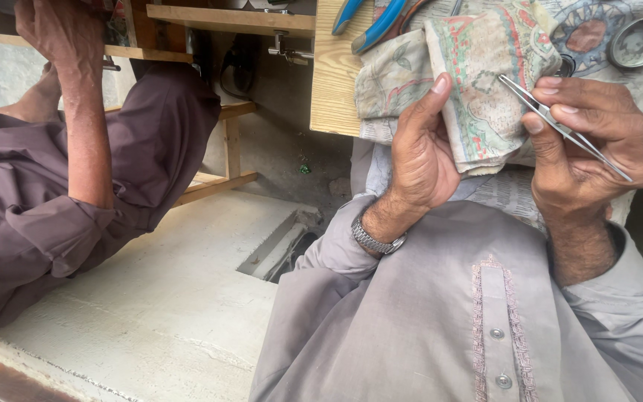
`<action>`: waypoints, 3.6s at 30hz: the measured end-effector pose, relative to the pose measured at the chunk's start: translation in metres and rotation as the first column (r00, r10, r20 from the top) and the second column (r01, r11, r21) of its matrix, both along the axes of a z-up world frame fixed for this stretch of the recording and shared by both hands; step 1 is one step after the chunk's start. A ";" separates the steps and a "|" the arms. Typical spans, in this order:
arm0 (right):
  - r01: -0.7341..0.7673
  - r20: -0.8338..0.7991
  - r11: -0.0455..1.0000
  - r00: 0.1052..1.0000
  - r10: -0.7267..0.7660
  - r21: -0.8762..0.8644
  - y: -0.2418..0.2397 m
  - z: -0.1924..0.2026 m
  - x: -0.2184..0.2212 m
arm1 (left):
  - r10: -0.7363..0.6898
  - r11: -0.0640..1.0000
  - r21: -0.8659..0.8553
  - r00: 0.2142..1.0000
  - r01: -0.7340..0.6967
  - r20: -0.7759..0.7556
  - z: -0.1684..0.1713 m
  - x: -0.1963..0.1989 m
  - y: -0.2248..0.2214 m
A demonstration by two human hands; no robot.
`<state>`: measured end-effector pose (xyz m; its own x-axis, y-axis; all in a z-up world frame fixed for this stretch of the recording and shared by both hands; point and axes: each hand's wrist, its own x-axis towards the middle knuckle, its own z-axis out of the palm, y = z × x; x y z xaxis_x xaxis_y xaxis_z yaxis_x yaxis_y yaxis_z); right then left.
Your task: The person sits on the floor and uses tweezers to pick small particles from a patterned cloth held in their left hand. They repeatedly rub the cloth with a small wooden block and continue using the tweezers to remove debris from the fabric surface.
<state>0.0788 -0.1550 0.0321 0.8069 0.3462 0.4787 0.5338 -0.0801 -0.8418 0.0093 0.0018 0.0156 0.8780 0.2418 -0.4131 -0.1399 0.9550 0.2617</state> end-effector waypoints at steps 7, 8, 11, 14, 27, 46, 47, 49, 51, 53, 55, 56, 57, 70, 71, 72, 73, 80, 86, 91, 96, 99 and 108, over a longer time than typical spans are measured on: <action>-0.008 0.030 0.997 1.000 0.006 0.083 -0.010 -0.018 0.000 | -0.008 0.988 0.154 1.000 0.005 0.019 -0.010 0.000 0.003; 0.000 0.033 0.992 0.999 -0.004 0.127 -0.015 -0.023 0.000 | -0.007 0.977 0.214 0.998 -0.006 0.059 -0.011 0.003 0.009; 0.059 0.020 0.978 0.998 -0.064 0.199 -0.039 -0.040 0.001 | 0.116 0.821 0.551 0.988 -0.152 0.099 -0.004 0.010 0.033; 0.154 -0.088 0.961 0.987 -0.137 0.229 -0.065 -0.057 0.002 | 0.178 0.244 0.956 0.977 -0.162 0.120 0.014 0.025 0.071; 0.198 -0.179 0.954 0.971 -0.159 0.226 -0.062 -0.017 -0.010 | -0.058 0.287 0.938 0.974 -0.193 0.218 0.044 0.032 0.018; 0.161 -0.174 0.955 0.978 -0.119 0.251 -0.029 0.030 -0.013 | -0.323 0.654 0.752 0.930 0.087 0.174 -0.012 0.027 -0.040; 0.164 -0.171 0.956 0.977 -0.123 0.244 -0.025 0.034 -0.011 | -0.326 0.630 0.773 0.929 0.075 0.175 -0.011 0.028 -0.039; 0.152 -0.160 0.948 0.981 -0.110 0.280 -0.023 0.047 -0.005 | -0.306 0.621 0.781 0.938 0.069 0.160 -0.007 0.028 -0.037; 0.117 -0.139 0.923 0.988 -0.070 0.366 -0.032 0.066 0.005 | -0.288 0.589 0.807 0.944 0.041 0.162 -0.001 0.029 -0.033; 0.328 -0.339 0.944 0.891 -0.304 0.017 -0.057 0.088 0.010 | -0.258 0.525 0.851 0.950 -0.017 0.178 0.004 0.029 -0.024; 0.337 -0.195 0.861 0.881 -0.431 -0.381 -0.084 0.093 0.018 | -0.251 0.425 0.902 0.949 -0.070 0.192 0.008 0.033 -0.012; 0.307 0.004 0.753 0.927 -0.376 -0.582 -0.097 0.088 0.025 | -0.249 0.377 0.921 0.947 -0.098 0.202 0.009 0.035 -0.009; 0.304 0.177 0.588 0.948 -0.265 -0.749 -0.109 0.081 0.030 | -0.242 0.335 0.937 0.953 -0.094 0.182 0.011 0.036 -0.006; 0.436 0.167 0.482 0.848 -0.503 -0.760 -0.176 0.023 0.075 | -0.264 0.316 0.949 0.959 -0.014 0.102 0.003 0.046 0.001; 0.425 0.157 0.500 0.857 -0.491 -0.755 -0.175 0.024 0.070 | -0.267 0.312 0.950 0.958 -0.015 0.103 0.003 0.047 0.001; 0.413 0.147 0.522 0.867 -0.476 -0.747 -0.173 0.024 0.065 | -0.262 0.278 0.960 0.960 -0.024 0.100 0.004 0.047 0.001; 0.398 0.137 0.542 0.878 -0.458 -0.741 -0.171 0.025 0.062 | -0.256 0.245 0.969 0.962 -0.032 0.096 0.004 0.047 0.002; 0.347 0.106 0.625 0.915 -0.389 -0.699 -0.148 0.011 0.054 | -0.271 0.174 0.979 0.950 -0.108 0.153 0.006 0.042 0.006; 0.249 0.048 0.696 0.954 -0.296 -0.673 -0.151 -0.001 0.002 | -0.373 0.412 0.910 0.902 -0.051 0.219 -0.003 0.042 0.001; 0.159 0.001 0.728 0.977 -0.212 -0.667 -0.153 0.010 -0.050 | -0.430 0.426 0.903 0.866 -0.055 0.256 0.001 0.039 -0.008; 0.112 0.038 0.745 0.993 -0.115 -0.657 -0.142 0.046 -0.044 | -0.432 0.429 0.895 0.841 -0.126 0.325 0.006 0.041 -0.012; 0.096 0.173 0.815 0.985 0.005 -0.571 -0.121 0.062 -0.019 | -0.435 0.412 0.898 0.833 -0.153 0.342 0.008 0.038 -0.017; 0.115 0.461 0.920 0.884 0.078 -0.376 -0.051 0.077 -0.001 | -0.474 0.293 0.935 0.819 -0.198 0.322 0.013 0.031 -0.033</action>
